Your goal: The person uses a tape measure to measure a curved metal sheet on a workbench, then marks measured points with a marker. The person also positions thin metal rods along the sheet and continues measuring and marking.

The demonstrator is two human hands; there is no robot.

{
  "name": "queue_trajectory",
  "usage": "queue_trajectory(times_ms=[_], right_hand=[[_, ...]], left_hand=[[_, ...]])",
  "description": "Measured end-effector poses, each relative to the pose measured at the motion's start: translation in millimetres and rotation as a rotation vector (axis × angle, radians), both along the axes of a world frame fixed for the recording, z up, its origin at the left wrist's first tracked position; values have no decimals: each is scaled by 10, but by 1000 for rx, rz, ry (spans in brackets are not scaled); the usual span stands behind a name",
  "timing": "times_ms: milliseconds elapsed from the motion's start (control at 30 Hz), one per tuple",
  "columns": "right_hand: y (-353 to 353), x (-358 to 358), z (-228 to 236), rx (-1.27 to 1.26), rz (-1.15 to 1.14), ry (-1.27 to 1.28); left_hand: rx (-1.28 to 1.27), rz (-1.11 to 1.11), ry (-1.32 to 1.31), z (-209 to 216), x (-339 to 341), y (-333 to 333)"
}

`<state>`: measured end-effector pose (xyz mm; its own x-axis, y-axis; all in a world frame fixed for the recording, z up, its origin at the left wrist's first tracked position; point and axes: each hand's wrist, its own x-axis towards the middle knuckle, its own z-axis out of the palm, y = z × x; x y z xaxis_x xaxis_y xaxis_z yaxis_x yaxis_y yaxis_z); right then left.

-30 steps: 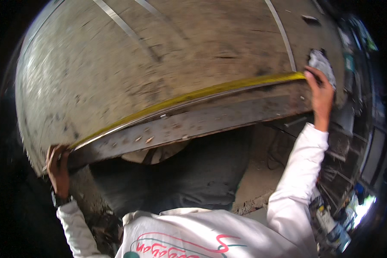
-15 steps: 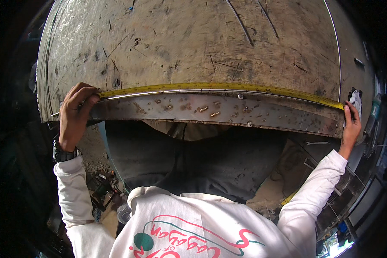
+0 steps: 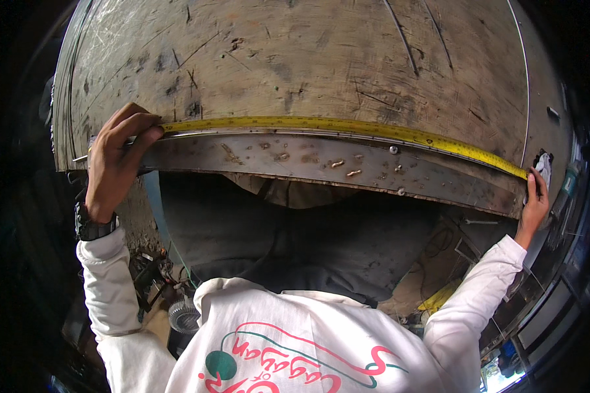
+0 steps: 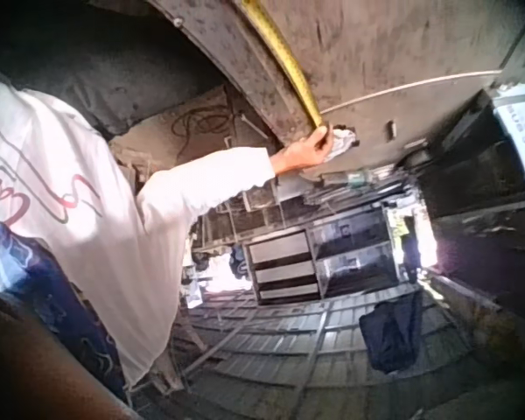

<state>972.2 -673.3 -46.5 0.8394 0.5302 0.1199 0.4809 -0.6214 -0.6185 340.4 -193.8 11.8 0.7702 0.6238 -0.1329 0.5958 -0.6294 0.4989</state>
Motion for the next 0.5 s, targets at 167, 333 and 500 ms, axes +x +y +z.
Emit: queue_trajectory(times_ms=[167,333,500], right_hand=[[-25,8,-2,13,23,-16],[49,-82,-21,59,16,-46],[19,-198,1,188,-105,-102]], left_hand=[[16,11,3,16,34,-29],[30,40,18,40,18,-52],[49,42,32,14,-14,-9]])
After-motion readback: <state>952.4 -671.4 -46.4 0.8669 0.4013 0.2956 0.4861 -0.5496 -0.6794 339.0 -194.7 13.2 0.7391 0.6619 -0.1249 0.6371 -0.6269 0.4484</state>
